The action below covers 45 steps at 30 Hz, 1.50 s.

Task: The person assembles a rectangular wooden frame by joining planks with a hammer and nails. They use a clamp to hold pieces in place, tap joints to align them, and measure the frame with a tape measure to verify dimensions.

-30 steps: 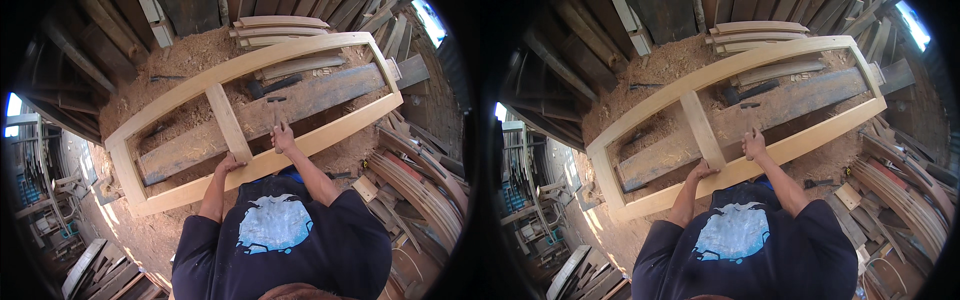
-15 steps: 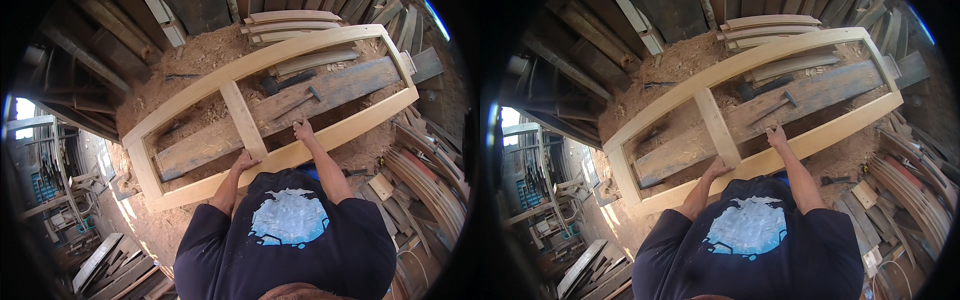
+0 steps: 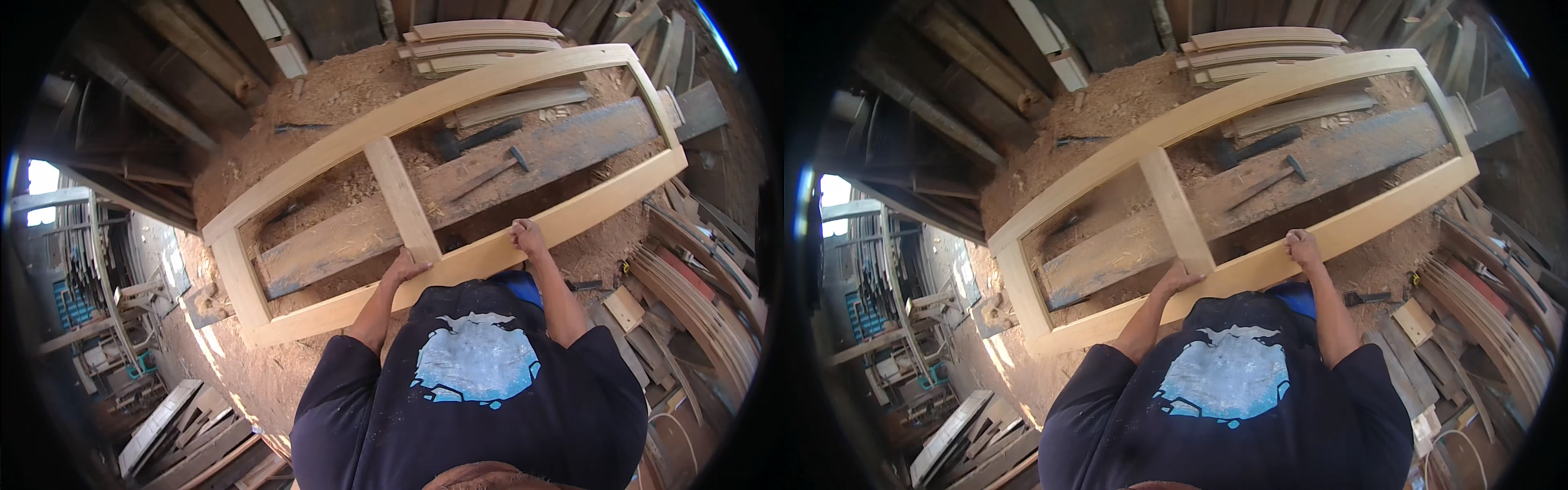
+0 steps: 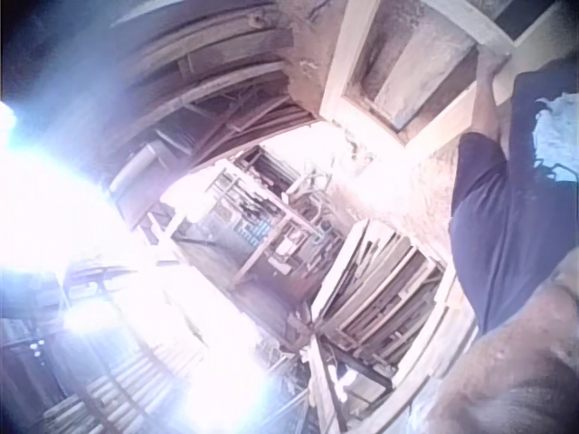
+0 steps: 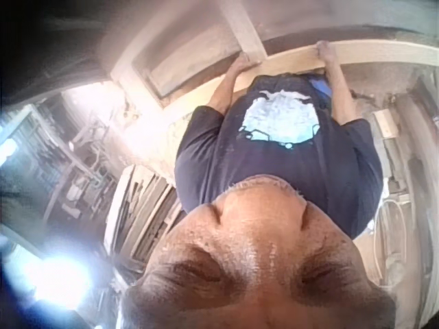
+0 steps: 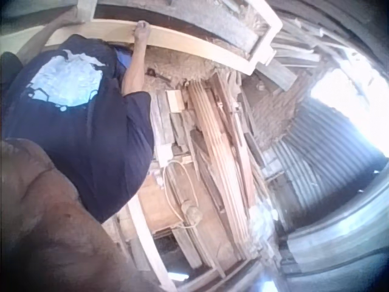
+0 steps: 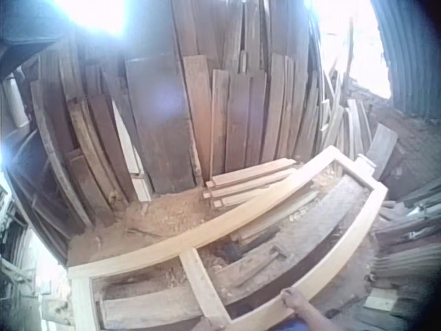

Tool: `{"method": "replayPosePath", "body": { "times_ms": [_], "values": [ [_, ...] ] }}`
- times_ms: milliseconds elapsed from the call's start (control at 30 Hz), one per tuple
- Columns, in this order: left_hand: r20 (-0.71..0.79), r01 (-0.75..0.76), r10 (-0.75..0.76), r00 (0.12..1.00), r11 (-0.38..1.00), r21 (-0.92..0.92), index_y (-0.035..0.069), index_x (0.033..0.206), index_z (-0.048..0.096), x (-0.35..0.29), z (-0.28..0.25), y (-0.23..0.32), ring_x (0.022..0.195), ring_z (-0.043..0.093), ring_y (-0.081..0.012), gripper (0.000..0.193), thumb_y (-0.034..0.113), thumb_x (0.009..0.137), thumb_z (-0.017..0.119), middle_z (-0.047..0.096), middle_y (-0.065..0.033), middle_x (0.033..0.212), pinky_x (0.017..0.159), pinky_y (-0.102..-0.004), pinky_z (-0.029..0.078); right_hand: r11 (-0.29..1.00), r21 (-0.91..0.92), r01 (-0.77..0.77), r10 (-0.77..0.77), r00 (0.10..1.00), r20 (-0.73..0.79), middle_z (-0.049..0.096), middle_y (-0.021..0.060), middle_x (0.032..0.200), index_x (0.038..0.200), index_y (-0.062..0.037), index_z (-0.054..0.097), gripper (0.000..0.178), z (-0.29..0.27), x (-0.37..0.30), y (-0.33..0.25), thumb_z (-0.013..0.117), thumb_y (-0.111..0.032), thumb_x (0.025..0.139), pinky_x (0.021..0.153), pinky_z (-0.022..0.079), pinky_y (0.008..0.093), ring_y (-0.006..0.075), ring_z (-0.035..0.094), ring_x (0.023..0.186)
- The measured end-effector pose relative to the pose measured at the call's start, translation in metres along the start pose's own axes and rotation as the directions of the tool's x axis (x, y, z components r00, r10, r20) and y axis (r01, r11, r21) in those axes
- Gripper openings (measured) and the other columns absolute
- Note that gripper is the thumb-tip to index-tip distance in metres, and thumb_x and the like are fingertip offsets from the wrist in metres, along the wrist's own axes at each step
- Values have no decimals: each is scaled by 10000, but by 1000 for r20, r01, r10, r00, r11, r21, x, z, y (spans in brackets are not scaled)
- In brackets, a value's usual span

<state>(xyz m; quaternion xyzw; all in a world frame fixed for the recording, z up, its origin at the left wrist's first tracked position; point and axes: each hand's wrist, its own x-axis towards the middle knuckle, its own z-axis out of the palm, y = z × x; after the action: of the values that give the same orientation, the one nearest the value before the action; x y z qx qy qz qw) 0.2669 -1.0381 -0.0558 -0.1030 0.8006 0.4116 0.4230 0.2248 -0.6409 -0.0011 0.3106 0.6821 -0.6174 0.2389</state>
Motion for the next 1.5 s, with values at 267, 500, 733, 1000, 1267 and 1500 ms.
{"method": "replayPosePath", "body": {
  "times_ms": [267,500,733,1000,1267,1500],
  "values": [
    [-26,-173,171,985,976,-132,-63,1306,530,7,11,-16,1157,626,-289,677,208,773,847,623,-216,1263,1006,-398,494,730,-679,-75,-83,977,-197,682,209,1208,1272,3,637,486,-80,-75,128,602,-372,964,930,531,446,357,666,1105],
    [-3,-160,160,987,985,-59,-72,1273,567,14,-10,-31,1134,639,-300,676,233,750,867,656,-217,1211,985,-399,498,641,-705,-303,290,946,-144,637,242,1285,1253,-43,666,519,-78,-134,148,577,-451,946,1026,474,478,400,599,1220],
    [113,-367,368,923,930,-30,-6,1215,627,5,-25,-12,1095,632,-353,565,311,799,838,674,-187,1178,996,-461,479,790,-602,-119,-21,975,-221,644,272,1218,1100,-12,705,451,-97,-97,246,535,-392,926,954,505,515,444,618,1120],
    [-582,514,-71,810,562,648,-62,1342,526,-12,59,55,1242,570,-425,748,453,826,696,574,-265,1341,1050,-521,459,810,-561,-171,85,981,-176,672,209,1213,1092,-36,739,400,-223,-125,243,476,-296,939,1033,471,461,399,618,1170],
    [-955,757,84,283,591,277,-99,1334,477,39,224,91,1302,491,-431,728,409,824,584,475,-350,1390,1060,-515,422,933,-333,-135,17,942,-335,730,158,865,865,-22,756,244,-326,-123,279,613,-220,878,636,536,405,257,689,695],
    [-187,-84,252,949,778,623,-60,1497,348,30,302,318,1484,74,-569,848,431,846,580,158,-430,1559,1227,-570,95,920,280,-273,382,781,-494,632,72,706,901,-54,663,146,-405,-97,386,594,-180,926,464,437,376,202,577,535]
  ]
}}
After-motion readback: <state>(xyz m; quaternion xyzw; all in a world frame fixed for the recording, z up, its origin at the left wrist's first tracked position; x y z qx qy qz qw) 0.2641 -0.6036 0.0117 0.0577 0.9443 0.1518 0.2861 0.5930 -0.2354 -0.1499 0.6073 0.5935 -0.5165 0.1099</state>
